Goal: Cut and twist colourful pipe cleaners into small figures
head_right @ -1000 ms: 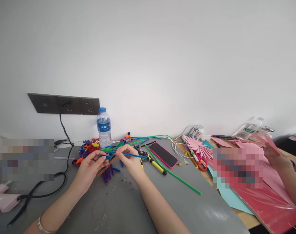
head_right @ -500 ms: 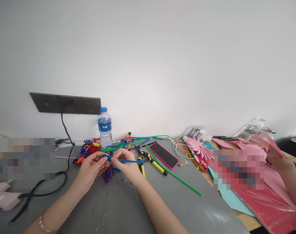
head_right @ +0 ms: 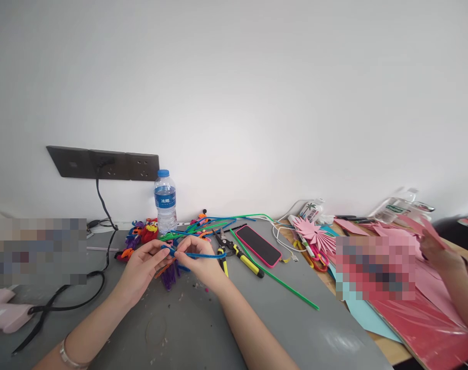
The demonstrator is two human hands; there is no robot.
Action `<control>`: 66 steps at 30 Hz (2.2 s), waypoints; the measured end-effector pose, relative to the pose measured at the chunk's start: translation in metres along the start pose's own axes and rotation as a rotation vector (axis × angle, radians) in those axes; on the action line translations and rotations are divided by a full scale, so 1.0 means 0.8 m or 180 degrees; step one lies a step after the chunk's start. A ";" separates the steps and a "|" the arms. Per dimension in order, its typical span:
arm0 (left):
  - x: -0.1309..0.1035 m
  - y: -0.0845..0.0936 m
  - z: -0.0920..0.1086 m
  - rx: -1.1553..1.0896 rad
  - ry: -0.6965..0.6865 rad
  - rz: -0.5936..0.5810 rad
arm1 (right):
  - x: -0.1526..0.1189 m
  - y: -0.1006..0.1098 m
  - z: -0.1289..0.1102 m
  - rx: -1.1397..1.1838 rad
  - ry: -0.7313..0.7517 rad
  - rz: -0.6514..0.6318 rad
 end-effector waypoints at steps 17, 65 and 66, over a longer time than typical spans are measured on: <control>-0.001 -0.001 0.001 -0.0193 0.0171 -0.0002 | -0.001 0.006 -0.001 -0.0162 -0.0107 -0.0033; -0.005 -0.007 -0.009 0.0735 0.0247 -0.0689 | 0.000 0.012 -0.025 -0.0297 0.0441 -0.0212; -0.005 -0.007 -0.009 0.0736 0.0253 -0.0684 | 0.000 0.011 -0.025 -0.0288 0.0437 -0.0254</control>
Point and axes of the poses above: each hand's wrist, its own x-axis towards the middle knuckle, its own y-axis out of the back of the hand, z = x × y, the point moved 3 cm from there along x, towards the middle knuckle, and after that the axes turned 3 degrees about -x, right-handed, at the moved point
